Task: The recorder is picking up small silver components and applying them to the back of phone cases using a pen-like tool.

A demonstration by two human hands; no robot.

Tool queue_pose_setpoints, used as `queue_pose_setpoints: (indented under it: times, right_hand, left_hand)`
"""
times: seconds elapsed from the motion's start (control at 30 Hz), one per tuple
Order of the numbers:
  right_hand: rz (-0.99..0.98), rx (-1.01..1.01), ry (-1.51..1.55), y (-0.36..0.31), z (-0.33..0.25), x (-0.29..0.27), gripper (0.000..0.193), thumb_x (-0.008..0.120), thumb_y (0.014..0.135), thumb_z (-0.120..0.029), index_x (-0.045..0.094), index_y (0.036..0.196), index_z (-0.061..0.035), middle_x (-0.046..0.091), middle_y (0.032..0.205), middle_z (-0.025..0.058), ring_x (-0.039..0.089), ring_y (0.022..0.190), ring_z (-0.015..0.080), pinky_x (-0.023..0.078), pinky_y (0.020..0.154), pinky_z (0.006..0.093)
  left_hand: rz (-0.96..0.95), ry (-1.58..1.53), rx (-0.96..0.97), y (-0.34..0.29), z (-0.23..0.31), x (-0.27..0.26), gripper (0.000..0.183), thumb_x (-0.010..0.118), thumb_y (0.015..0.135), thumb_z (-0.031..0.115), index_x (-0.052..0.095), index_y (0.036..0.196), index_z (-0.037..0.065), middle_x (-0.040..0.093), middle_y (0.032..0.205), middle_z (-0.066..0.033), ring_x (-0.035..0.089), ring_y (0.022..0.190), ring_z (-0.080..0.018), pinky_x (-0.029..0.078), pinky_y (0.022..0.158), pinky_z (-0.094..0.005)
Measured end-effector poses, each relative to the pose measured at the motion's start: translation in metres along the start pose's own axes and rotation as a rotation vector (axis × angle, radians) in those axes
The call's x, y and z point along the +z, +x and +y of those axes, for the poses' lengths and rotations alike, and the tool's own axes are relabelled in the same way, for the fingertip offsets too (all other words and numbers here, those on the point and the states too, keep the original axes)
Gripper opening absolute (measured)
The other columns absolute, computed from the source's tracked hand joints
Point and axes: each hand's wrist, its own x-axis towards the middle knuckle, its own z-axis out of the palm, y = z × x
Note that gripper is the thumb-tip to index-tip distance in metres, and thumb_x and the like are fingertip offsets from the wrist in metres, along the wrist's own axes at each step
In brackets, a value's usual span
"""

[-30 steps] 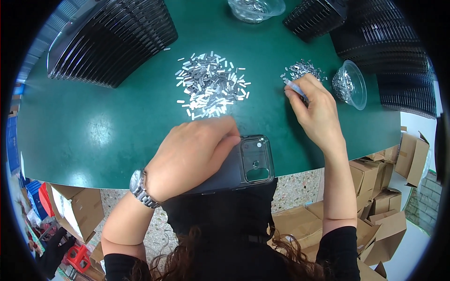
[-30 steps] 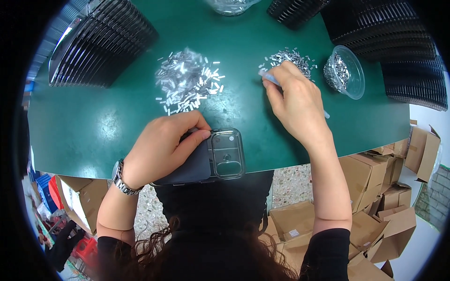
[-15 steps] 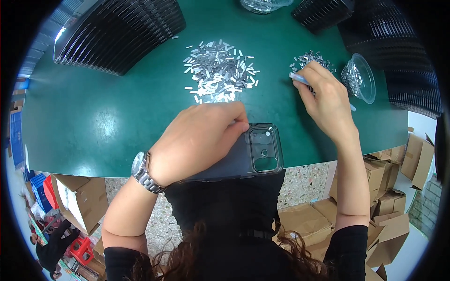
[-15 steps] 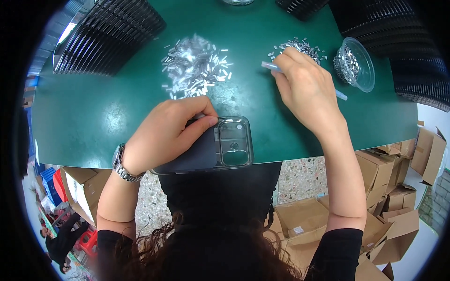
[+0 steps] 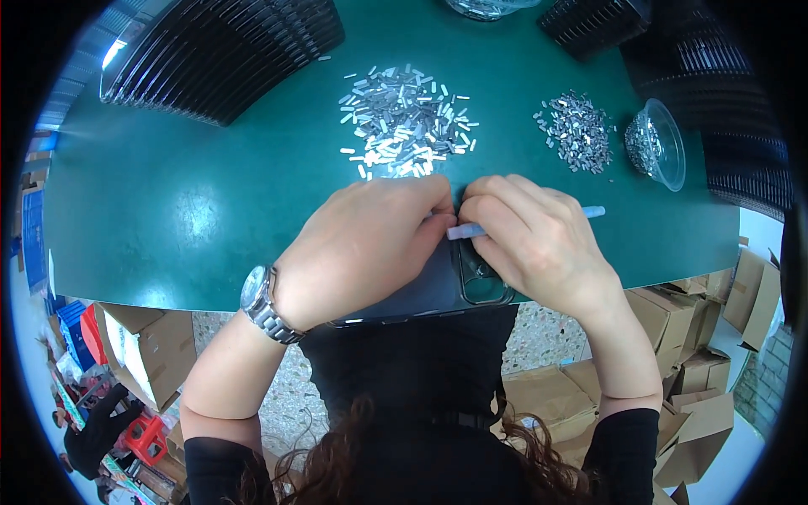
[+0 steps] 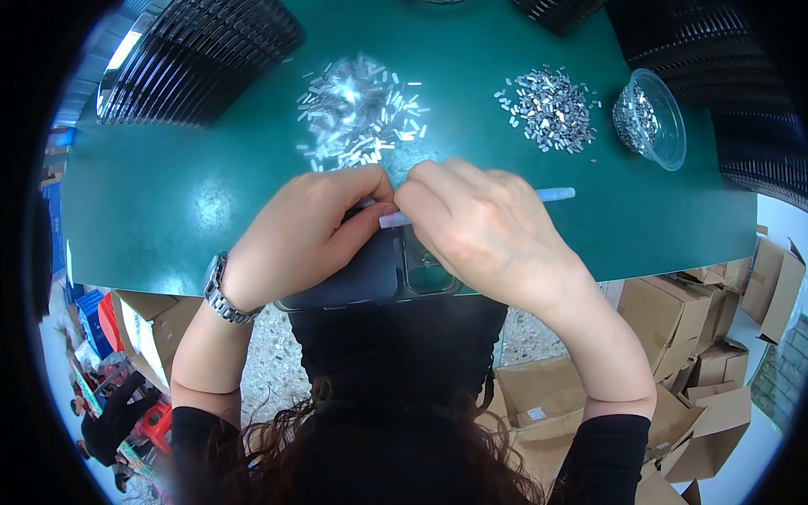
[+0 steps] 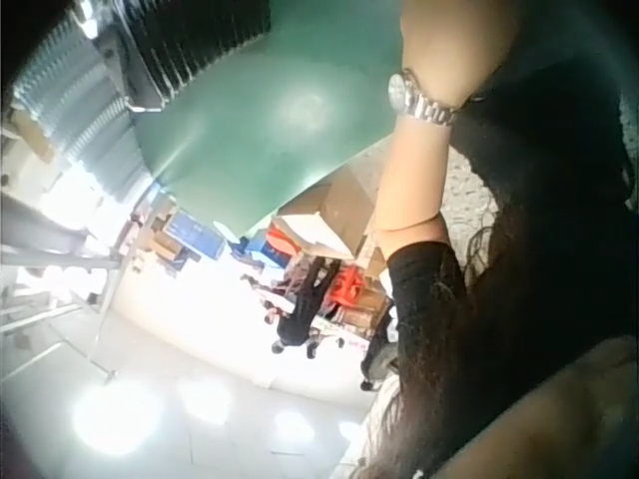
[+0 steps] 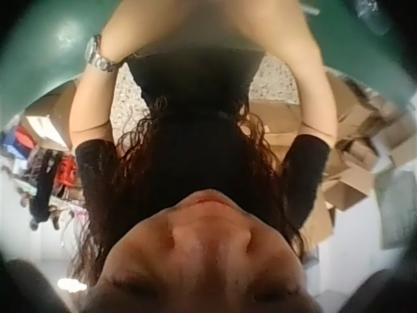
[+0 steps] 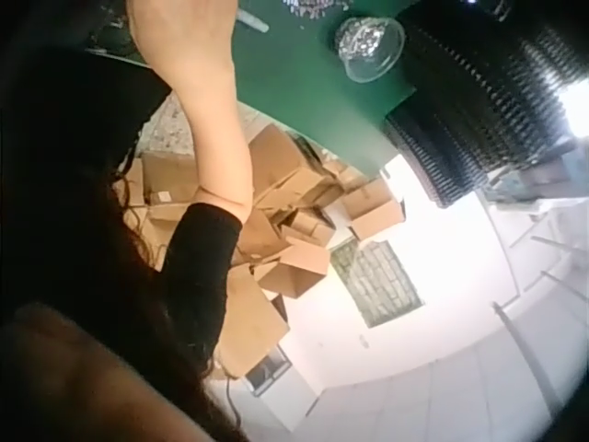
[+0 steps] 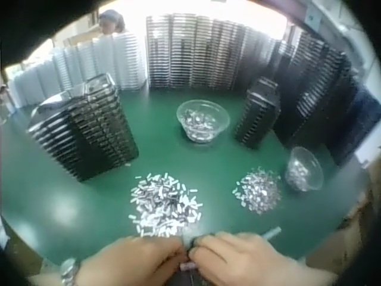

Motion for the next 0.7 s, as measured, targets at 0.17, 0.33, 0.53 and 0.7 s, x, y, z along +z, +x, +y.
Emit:
queue_pose_setpoints:
  times: [0.17, 0.33, 0.53, 0.7]
  right_hand:
    - [-0.129, 0.159, 0.06, -0.004, -0.005, -0.002, 0.019, 0.071, 0.084, 0.0, 0.056, 0.095, -0.0025, 0.057, 0.089, 0.0131, 0.066, 0.079, 0.0333, 0.055, 0.063, 0.0448]
    - [-0.149, 0.19, 0.146, -0.013, -0.009, -0.001, 0.019, 0.073, 0.084, 0.001, 0.061, 0.099, 0.0003, 0.059, 0.095, 0.0141, 0.067, 0.081, 0.0359, 0.055, 0.066, 0.0464]
    - [-0.047, 0.231, 0.159, -0.019, -0.004, -0.002, 0.024, 0.074, 0.088, -0.006, 0.067, 0.11, 0.0005, 0.058, 0.095, 0.0118, 0.066, 0.081, 0.0321, 0.056, 0.068, 0.0446]
    - [-0.045, 0.183, -0.059, -0.02, -0.008, -0.004, 0.035, 0.078, 0.087, -0.011, 0.071, 0.119, -0.0003, 0.062, 0.1, 0.007, 0.065, 0.083, 0.0248, 0.056, 0.068, 0.04]
  left_hand:
    - [-0.044, 0.067, -0.039, -0.003, 0.005, -0.003, 0.009, 0.066, 0.098, 0.014, 0.066, 0.102, 0.005, 0.07, 0.084, -0.0166, 0.069, 0.078, -0.0388, 0.052, 0.067, -0.0458]
    - [-0.036, 0.2, 0.028, -0.005, 0.014, 0.002, 0.013, 0.07, 0.095, 0.016, 0.062, 0.101, 0.007, 0.07, 0.087, -0.015, 0.069, 0.08, -0.0388, 0.053, 0.069, -0.0479]
    - [0.028, 0.277, 0.038, -0.008, 0.014, 0.013, 0.017, 0.073, 0.095, 0.018, 0.06, 0.098, 0.008, 0.066, 0.082, -0.0108, 0.068, 0.075, -0.0371, 0.052, 0.063, -0.0483]
    - [0.063, 0.292, 0.087, -0.008, 0.011, 0.014, 0.019, 0.074, 0.097, 0.02, 0.06, 0.096, 0.007, 0.065, 0.082, -0.0095, 0.067, 0.072, -0.0338, 0.051, 0.061, -0.0456]
